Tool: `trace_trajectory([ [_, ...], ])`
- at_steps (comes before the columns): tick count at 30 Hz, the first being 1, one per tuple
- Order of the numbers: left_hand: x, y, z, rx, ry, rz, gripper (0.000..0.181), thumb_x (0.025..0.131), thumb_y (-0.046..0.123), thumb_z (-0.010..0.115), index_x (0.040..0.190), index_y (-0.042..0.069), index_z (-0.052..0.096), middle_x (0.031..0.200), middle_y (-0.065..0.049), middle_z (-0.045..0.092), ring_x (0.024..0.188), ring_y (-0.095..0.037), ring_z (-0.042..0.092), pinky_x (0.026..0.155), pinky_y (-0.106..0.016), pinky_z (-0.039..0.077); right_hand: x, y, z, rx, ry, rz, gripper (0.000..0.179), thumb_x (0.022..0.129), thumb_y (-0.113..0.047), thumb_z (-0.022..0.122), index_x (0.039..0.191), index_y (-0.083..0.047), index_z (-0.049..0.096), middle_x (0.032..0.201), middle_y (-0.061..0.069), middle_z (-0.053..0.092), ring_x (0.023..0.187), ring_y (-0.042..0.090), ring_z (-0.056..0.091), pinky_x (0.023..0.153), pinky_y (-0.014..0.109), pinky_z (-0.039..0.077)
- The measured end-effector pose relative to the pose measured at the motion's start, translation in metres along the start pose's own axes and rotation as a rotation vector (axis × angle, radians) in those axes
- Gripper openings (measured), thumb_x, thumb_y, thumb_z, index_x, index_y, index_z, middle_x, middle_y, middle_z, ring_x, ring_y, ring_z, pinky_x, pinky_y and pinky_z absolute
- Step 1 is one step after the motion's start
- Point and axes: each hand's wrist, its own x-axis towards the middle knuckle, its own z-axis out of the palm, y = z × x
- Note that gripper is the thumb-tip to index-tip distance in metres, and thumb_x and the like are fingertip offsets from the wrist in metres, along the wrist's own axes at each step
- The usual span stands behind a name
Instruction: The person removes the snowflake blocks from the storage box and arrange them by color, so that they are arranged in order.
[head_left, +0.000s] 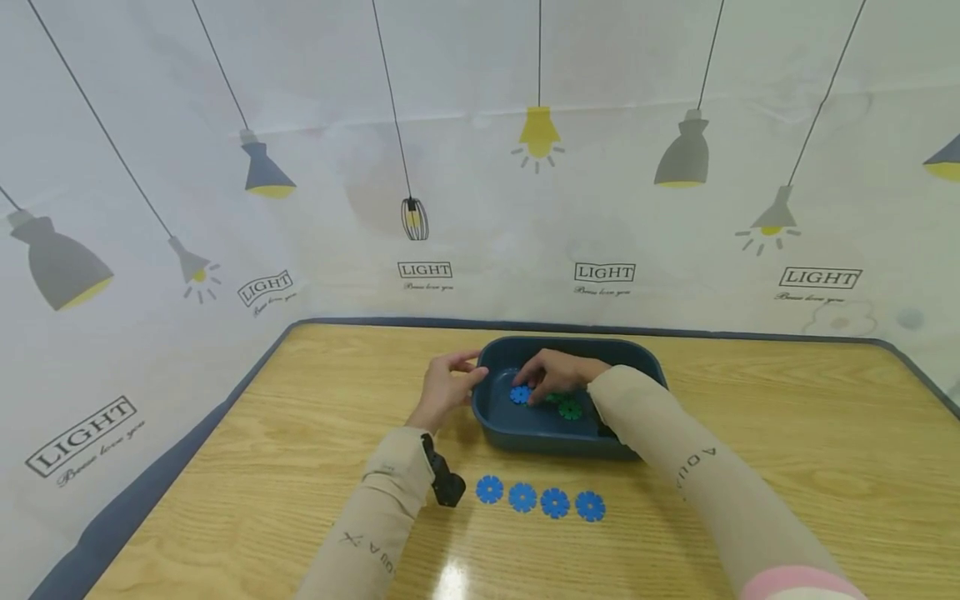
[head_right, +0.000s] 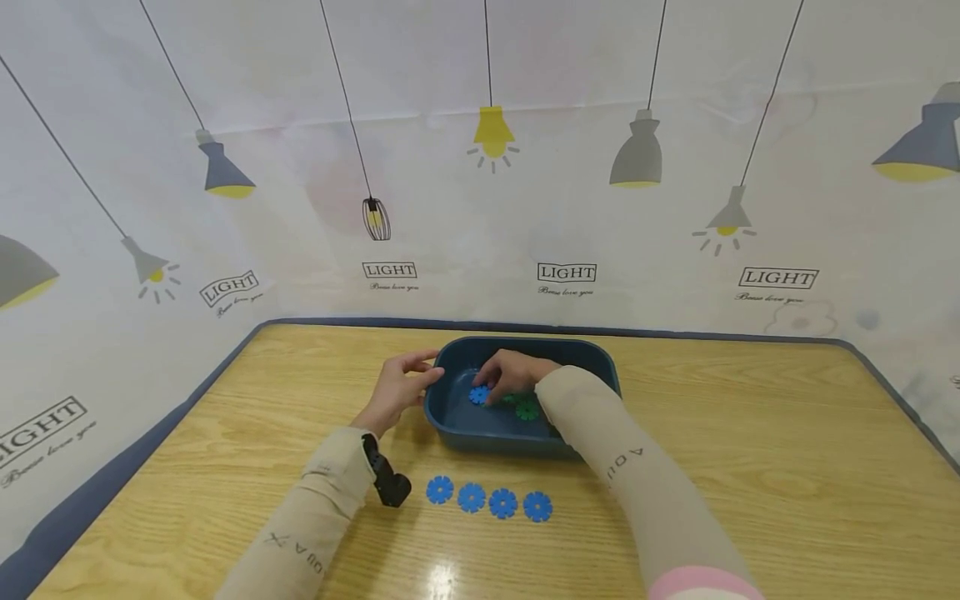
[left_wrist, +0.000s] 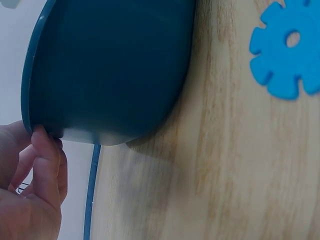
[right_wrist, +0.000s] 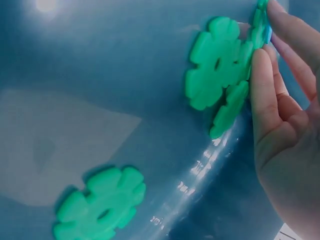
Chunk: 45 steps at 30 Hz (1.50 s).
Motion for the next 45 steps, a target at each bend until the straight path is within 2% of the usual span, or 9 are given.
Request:
trace_trajectory([
  [3, -0.002, 0.002, 0.0, -0.003, -0.005, 0.011, 0.032, 0.082, 0.013, 0.064, 0.114, 0.009, 0.061, 0.091, -0.011, 0.055, 0.064, -0.016, 0.056, 0.052, -0.028, 0.052, -0.001, 0.0, 0.0, 0.0, -0.004, 0.013, 0.035, 0.076, -0.006, 0.068, 0.111, 0.0, 0.061, 0.088, 0.007, 0.057, 0.075, 0.013, 0.049, 0.064, 0.022, 0.044],
  [10, 0.0, 0.002, 0.004, -0.016, -0.008, -0.022, 0.034, 0.083, 0.011, 0.062, 0.117, 0.008, 0.059, 0.095, -0.012, 0.055, 0.067, -0.015, 0.055, 0.051, -0.026, 0.051, -0.004, -0.003, -0.002, 0.005, 0.031, 0.024, 0.022, 0.074, -0.004, 0.07, 0.095, -0.002, 0.063, 0.085, 0.004, 0.058, 0.076, 0.013, 0.05, 0.067, 0.024, 0.045],
  [15, 0.0, 0.001, 0.007, 0.0, 0.0, -0.011, 0.033, 0.083, 0.012, 0.062, 0.116, 0.009, 0.06, 0.095, -0.012, 0.055, 0.065, -0.015, 0.053, 0.048, -0.024, 0.049, -0.009, -0.006, -0.006, 0.088, 0.091, 0.007, 0.008, 0.078, -0.003, 0.065, 0.086, -0.003, 0.063, 0.082, 0.002, 0.059, 0.074, 0.013, 0.052, 0.069, 0.026, 0.047],
  [20, -0.001, 0.002, 0.009, 0.002, 0.011, -0.012, 0.032, 0.083, 0.012, 0.063, 0.114, 0.01, 0.061, 0.094, -0.011, 0.056, 0.068, -0.017, 0.054, 0.047, -0.023, 0.049, -0.014, -0.013, -0.014, 0.207, 0.099, 0.006, 0.008, 0.081, -0.003, 0.062, 0.088, 0.0, 0.06, 0.083, 0.005, 0.059, 0.074, 0.015, 0.054, 0.069, 0.027, 0.048],
  [25, -0.001, 0.001, 0.01, -0.003, 0.005, 0.004, 0.033, 0.082, 0.012, 0.063, 0.115, 0.009, 0.06, 0.093, -0.011, 0.056, 0.066, -0.017, 0.054, 0.048, -0.025, 0.049, -0.02, -0.021, -0.026, 0.234, 0.13, -0.003, 0.011, 0.082, -0.003, 0.06, 0.092, 0.0, 0.059, 0.083, 0.006, 0.059, 0.075, 0.016, 0.055, 0.071, 0.031, 0.051],
  [33, 0.002, 0.0, 0.008, -0.025, 0.024, 0.0, 0.033, 0.082, 0.009, 0.063, 0.115, 0.008, 0.06, 0.093, -0.012, 0.055, 0.06, -0.013, 0.053, 0.048, -0.027, 0.05, -0.041, -0.041, -0.045, 0.245, 0.23, -0.048, 0.014, 0.083, -0.002, 0.059, 0.095, 0.003, 0.059, 0.086, 0.011, 0.057, 0.078, 0.021, 0.057, 0.075, 0.038, 0.05],
  [37, 0.003, 0.0, 0.006, -0.03, 0.024, 0.01, 0.033, 0.082, 0.009, 0.063, 0.115, 0.007, 0.06, 0.092, -0.013, 0.055, 0.063, -0.018, 0.055, 0.046, -0.025, 0.049, -0.055, -0.046, -0.045, 0.197, 0.28, -0.074, 0.013, 0.081, -0.001, 0.06, 0.093, 0.003, 0.059, 0.083, 0.01, 0.057, 0.075, 0.019, 0.057, 0.072, 0.036, 0.051],
  [40, 0.002, -0.001, 0.005, -0.021, 0.026, 0.02, 0.033, 0.082, 0.008, 0.063, 0.115, 0.006, 0.06, 0.091, -0.013, 0.055, 0.063, -0.019, 0.056, 0.047, -0.027, 0.05, -0.067, -0.047, -0.041, 0.18, 0.279, -0.112, 0.013, 0.081, -0.001, 0.061, 0.093, 0.004, 0.06, 0.081, 0.009, 0.059, 0.073, 0.02, 0.057, 0.068, 0.032, 0.052],
  [45, 0.001, -0.002, 0.004, -0.037, 0.032, 0.017, 0.033, 0.082, 0.008, 0.063, 0.114, 0.006, 0.06, 0.09, -0.012, 0.055, 0.06, -0.015, 0.054, 0.047, -0.028, 0.05, -0.091, -0.047, -0.031, 0.211, 0.241, -0.14, 0.014, 0.083, -0.003, 0.059, 0.096, 0.004, 0.06, 0.082, 0.014, 0.061, 0.075, 0.029, 0.057, 0.068, 0.035, 0.051],
])
